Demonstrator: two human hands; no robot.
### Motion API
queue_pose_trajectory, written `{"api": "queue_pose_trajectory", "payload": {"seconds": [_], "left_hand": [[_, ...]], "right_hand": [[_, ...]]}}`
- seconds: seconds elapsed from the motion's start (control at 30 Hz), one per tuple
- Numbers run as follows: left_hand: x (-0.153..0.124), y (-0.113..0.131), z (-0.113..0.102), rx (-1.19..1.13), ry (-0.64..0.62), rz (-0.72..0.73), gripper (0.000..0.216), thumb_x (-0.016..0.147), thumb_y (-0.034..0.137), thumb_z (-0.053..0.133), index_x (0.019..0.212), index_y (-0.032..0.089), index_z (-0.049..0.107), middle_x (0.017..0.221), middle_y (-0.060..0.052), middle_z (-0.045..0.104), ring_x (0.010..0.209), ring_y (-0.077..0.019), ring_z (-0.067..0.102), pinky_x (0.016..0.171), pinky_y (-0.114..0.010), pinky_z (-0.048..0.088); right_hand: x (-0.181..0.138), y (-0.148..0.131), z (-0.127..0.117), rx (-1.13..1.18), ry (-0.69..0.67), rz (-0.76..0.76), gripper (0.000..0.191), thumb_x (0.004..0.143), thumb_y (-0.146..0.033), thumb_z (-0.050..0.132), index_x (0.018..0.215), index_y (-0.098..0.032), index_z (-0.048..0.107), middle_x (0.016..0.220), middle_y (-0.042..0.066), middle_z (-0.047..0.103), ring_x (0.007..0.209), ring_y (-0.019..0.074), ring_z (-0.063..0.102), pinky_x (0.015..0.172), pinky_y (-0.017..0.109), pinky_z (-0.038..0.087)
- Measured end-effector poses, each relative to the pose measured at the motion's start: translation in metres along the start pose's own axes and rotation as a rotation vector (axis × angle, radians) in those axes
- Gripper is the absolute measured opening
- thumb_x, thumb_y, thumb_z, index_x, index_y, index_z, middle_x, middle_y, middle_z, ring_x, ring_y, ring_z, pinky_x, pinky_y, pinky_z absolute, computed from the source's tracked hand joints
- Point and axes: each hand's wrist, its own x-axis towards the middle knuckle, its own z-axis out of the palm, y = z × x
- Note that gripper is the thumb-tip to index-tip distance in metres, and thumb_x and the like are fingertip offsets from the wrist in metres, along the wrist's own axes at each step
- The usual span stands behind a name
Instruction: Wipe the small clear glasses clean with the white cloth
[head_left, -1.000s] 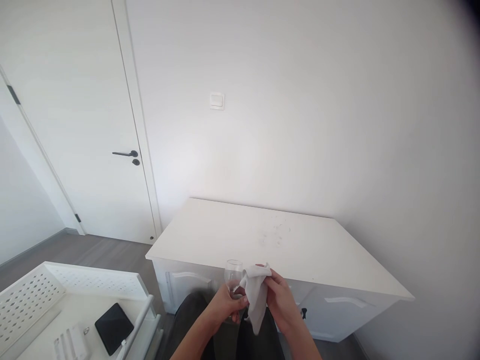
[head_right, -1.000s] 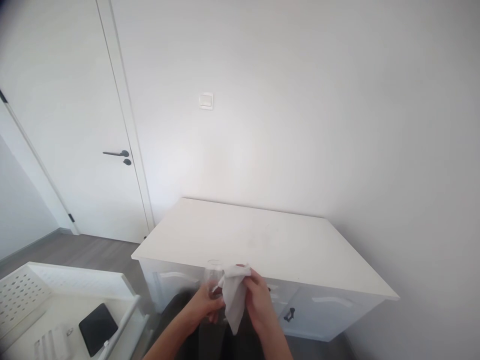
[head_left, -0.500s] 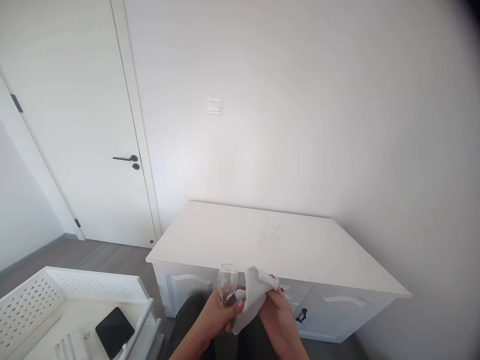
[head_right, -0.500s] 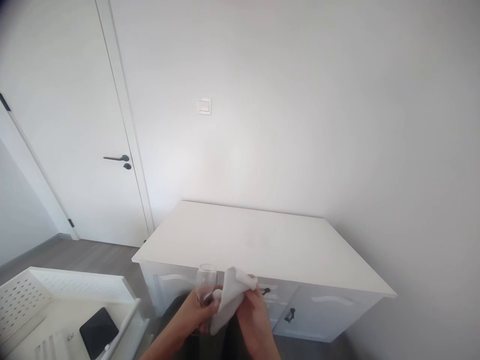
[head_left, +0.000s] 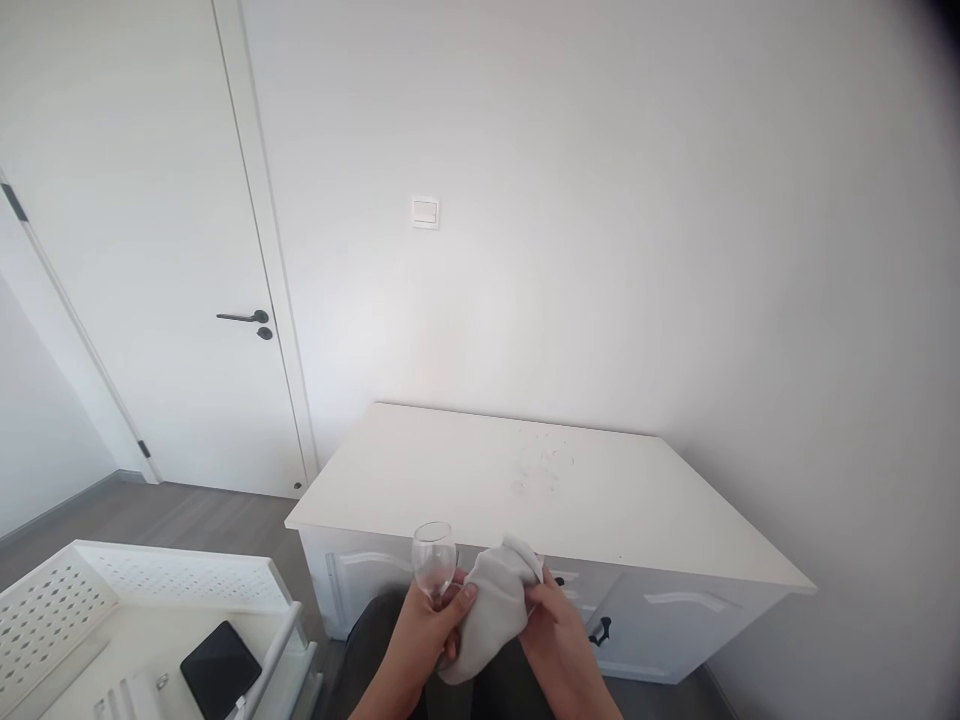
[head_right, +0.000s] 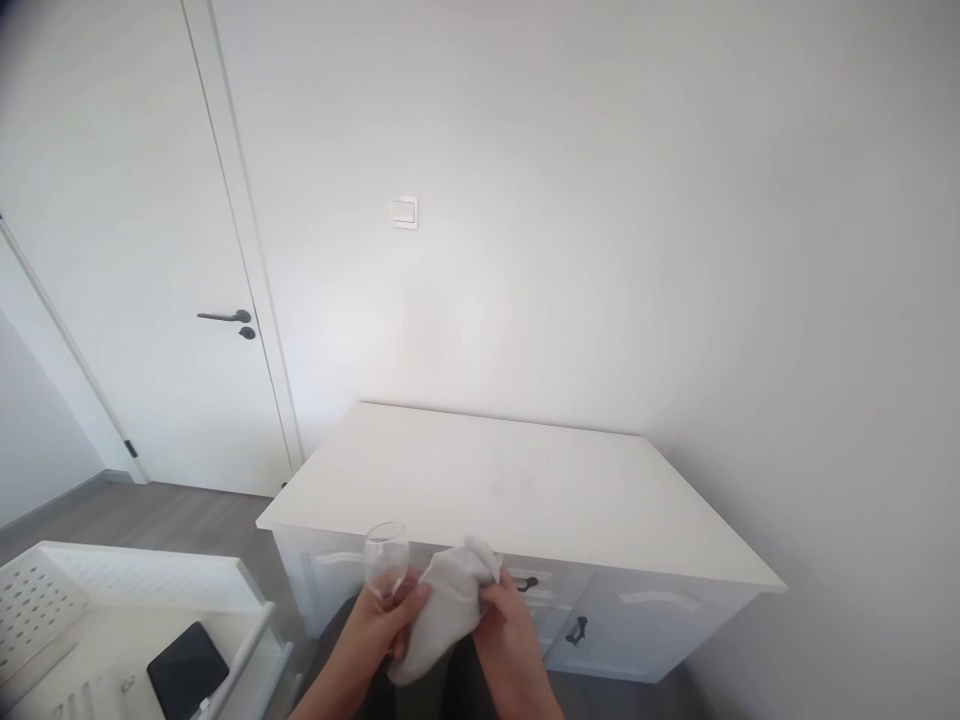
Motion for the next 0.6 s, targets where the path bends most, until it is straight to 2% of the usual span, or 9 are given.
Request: {"api": "queue_pose_trajectory", "payload": {"seconds": [0.07, 0.13, 0.2, 0.3, 0.37, 0.43, 0.5, 0.6], "left_hand": [[0.000, 0.004, -0.004, 0.031, 0.003, 0.011, 0.064, 0.071, 0.067, 0.078, 0.103, 0.013, 0.067, 0.056, 0.004, 0.060, 0.034, -0.0043, 0.039, 0.038, -0.018, 0.028], [0.000, 0.005, -0.006, 0.090, -0.016, 0.016, 0.066, 0.072, 0.068, 0.076, 0.107, 0.013, 0.067, 0.057, 0.003, 0.061, 0.034, -0.0047, 0.039, 0.038, -0.019, 0.029], [-0.002, 0.004, -0.007, 0.137, -0.036, 0.006, 0.066, 0.070, 0.069, 0.077, 0.102, 0.012, 0.067, 0.060, 0.002, 0.061, 0.036, -0.0058, 0.041, 0.037, -0.020, 0.029], [-0.005, -0.002, -0.008, 0.180, -0.081, -0.035, 0.062, 0.063, 0.066, 0.083, 0.092, 0.015, 0.063, 0.068, 0.000, 0.060, 0.043, -0.0085, 0.046, 0.035, -0.021, 0.032], [-0.007, -0.004, -0.009, 0.208, -0.075, -0.034, 0.061, 0.064, 0.063, 0.084, 0.095, 0.016, 0.061, 0.070, 0.001, 0.061, 0.045, -0.0091, 0.047, 0.037, -0.021, 0.034], [-0.008, -0.001, -0.011, 0.241, -0.054, -0.009, 0.058, 0.071, 0.061, 0.079, 0.104, 0.016, 0.062, 0.068, 0.002, 0.061, 0.044, -0.0093, 0.046, 0.041, -0.022, 0.036], [-0.009, 0.008, -0.013, 0.304, -0.074, -0.001, 0.051, 0.079, 0.057, 0.074, 0.107, 0.015, 0.063, 0.062, 0.003, 0.059, 0.041, -0.0102, 0.044, 0.042, -0.023, 0.036], [-0.009, 0.026, -0.014, 0.457, -0.126, 0.094, 0.030, 0.085, 0.046, 0.067, 0.089, 0.017, 0.068, 0.069, -0.002, 0.067, 0.052, -0.0156, 0.055, 0.052, -0.026, 0.044]], "right_hand": [[-0.006, -0.002, 0.000, 0.018, -0.130, 0.065, 0.052, 0.070, -0.028, 0.077, 0.122, -0.026, 0.070, 0.112, 0.005, 0.073, 0.102, 0.0261, 0.065, 0.086, 0.033, 0.051], [-0.011, -0.003, -0.002, 0.014, -0.184, 0.118, 0.049, 0.073, -0.040, 0.079, 0.118, -0.023, 0.072, 0.110, 0.009, 0.073, 0.102, 0.0289, 0.065, 0.086, 0.037, 0.051], [-0.013, -0.001, -0.005, -0.032, -0.133, 0.119, 0.049, 0.073, -0.046, 0.082, 0.115, -0.022, 0.072, 0.107, 0.010, 0.074, 0.102, 0.0303, 0.066, 0.087, 0.039, 0.051], [-0.011, -0.001, -0.013, -0.101, 0.025, 0.028, 0.043, 0.072, -0.039, 0.088, 0.108, -0.021, 0.073, 0.104, 0.010, 0.075, 0.102, 0.0298, 0.066, 0.089, 0.039, 0.051], [-0.008, -0.006, -0.019, -0.093, 0.094, -0.046, 0.044, 0.071, -0.037, 0.089, 0.109, -0.023, 0.072, 0.108, 0.009, 0.075, 0.104, 0.0294, 0.066, 0.089, 0.038, 0.051], [-0.007, -0.014, -0.023, -0.086, 0.085, -0.043, 0.051, 0.071, -0.034, 0.088, 0.119, -0.027, 0.070, 0.117, 0.007, 0.073, 0.107, 0.0286, 0.065, 0.087, 0.036, 0.052], [-0.008, -0.019, -0.025, -0.082, 0.006, 0.056, 0.050, 0.075, -0.038, 0.084, 0.122, -0.027, 0.069, 0.122, 0.008, 0.072, 0.107, 0.0295, 0.066, 0.086, 0.036, 0.052], [-0.013, -0.015, -0.024, -0.061, -0.161, 0.285, 0.042, 0.080, -0.050, 0.076, 0.106, -0.017, 0.077, 0.109, 0.014, 0.076, 0.103, 0.0340, 0.068, 0.086, 0.040, 0.052]]}}
